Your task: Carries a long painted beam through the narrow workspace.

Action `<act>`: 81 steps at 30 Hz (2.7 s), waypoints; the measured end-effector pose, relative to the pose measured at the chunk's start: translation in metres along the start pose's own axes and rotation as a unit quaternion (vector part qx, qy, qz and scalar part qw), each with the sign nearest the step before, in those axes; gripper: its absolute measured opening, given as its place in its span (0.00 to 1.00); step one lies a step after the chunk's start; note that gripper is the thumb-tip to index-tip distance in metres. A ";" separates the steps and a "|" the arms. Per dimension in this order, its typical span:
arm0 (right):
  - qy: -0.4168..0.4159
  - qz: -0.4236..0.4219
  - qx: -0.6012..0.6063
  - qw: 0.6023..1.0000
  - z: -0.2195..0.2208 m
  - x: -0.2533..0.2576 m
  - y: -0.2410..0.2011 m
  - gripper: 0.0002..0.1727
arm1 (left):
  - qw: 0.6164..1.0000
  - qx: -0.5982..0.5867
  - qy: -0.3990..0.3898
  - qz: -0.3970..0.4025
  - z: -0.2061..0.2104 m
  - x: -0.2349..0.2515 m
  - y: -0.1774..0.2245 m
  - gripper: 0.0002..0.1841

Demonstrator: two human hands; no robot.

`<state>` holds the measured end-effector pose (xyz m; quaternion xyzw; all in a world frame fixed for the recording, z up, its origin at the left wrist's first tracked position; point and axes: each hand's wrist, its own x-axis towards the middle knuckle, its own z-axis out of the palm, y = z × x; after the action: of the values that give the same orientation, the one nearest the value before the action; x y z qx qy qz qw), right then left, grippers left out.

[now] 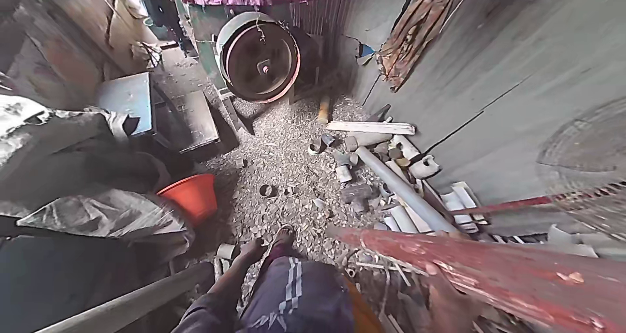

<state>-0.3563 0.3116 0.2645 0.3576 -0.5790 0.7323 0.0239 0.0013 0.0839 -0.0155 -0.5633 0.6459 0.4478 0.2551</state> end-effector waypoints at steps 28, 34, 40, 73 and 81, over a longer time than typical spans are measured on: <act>-0.002 0.001 0.018 1.000 0.008 0.011 0.007 0.58 | 0.999 -0.034 0.001 -0.030 0.020 -0.017 -0.008 0.28; -0.003 0.009 0.004 1.000 0.009 0.013 -0.002 0.53 | 0.999 -0.039 -0.010 -0.024 0.017 -0.018 -0.002 0.28; 0.003 0.020 -0.018 1.000 0.009 0.007 -0.007 0.50 | 0.999 -0.030 -0.011 -0.011 0.009 -0.014 -0.005 0.28; -0.043 0.025 0.004 0.999 -0.010 0.011 0.008 0.46 | 1.000 -0.017 -0.008 -0.004 0.007 -0.013 0.005 0.28; 0.010 0.035 0.015 0.999 0.011 0.011 -0.007 0.58 | 1.000 -0.023 -0.006 -0.010 0.009 -0.013 0.003 0.28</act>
<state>-0.3555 0.3003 0.2768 0.3304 -0.5796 0.7449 -0.0012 -0.0001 0.0980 -0.0085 -0.5727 0.6284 0.4634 0.2497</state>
